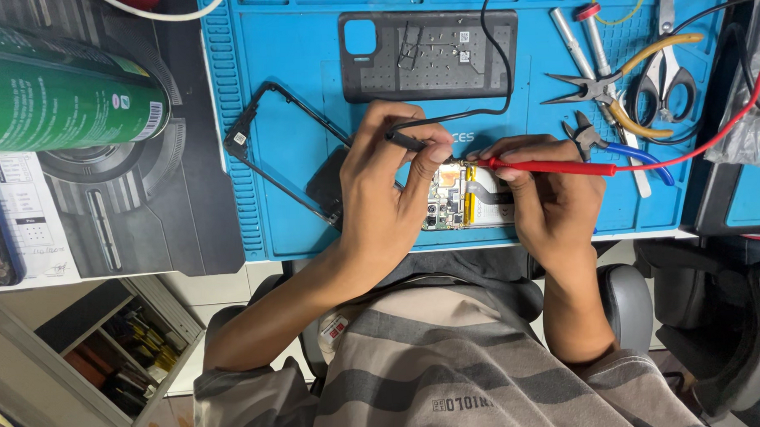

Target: The person disassembles a smartphone on a blue workbench, using pliers to remove a small component and a multimeter to test the battery. They then reattach the component and continue working on the internal parts.

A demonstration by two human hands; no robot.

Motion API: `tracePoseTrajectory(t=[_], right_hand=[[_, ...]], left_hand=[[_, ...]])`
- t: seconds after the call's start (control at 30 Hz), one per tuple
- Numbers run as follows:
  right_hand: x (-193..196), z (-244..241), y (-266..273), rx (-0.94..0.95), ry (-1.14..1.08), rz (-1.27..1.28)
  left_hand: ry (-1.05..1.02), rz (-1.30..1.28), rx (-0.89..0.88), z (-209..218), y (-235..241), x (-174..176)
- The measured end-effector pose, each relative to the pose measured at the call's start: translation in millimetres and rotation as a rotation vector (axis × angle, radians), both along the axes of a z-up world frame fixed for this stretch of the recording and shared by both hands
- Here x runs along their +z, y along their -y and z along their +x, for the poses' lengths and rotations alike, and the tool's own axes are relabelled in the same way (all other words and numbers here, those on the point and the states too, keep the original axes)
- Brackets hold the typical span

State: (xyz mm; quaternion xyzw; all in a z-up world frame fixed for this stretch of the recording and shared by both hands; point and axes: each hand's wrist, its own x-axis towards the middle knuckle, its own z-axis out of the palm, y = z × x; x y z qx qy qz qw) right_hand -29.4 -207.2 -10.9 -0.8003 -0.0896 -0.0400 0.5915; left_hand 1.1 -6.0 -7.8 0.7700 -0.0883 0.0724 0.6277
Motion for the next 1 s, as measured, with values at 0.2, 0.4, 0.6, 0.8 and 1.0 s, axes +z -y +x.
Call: tracePoseTrajectory(t=[0.2, 0.4, 0.6, 0.8, 1.0], right_hand=[[0.8, 0.3, -0.1, 0.003, 0.0, -0.005], [1.4, 0.6, -1.0, 0.003, -0.002, 0.002], [1.3, 0.4, -0.9, -0.001, -0.004, 0.002], [1.6, 0.9, -0.8, -0.001, 0.006, -0.01], [3.2, 1.1, -0.9, 0.007, 0.004, -0.008]], left_hand=[[-0.004, -0.008, 0.003, 0.1, 0.9, -0.4], [-0.006, -0.004, 0.007, -0.3, 0.9, -0.3], [-0.007, 0.0, 0.005, 0.0, 0.6, -0.1], [0.002, -0.001, 0.008, 0.5, 0.9, 0.2], [-0.002, -0.006, -0.001, 0.7, 0.6, 1.1]])
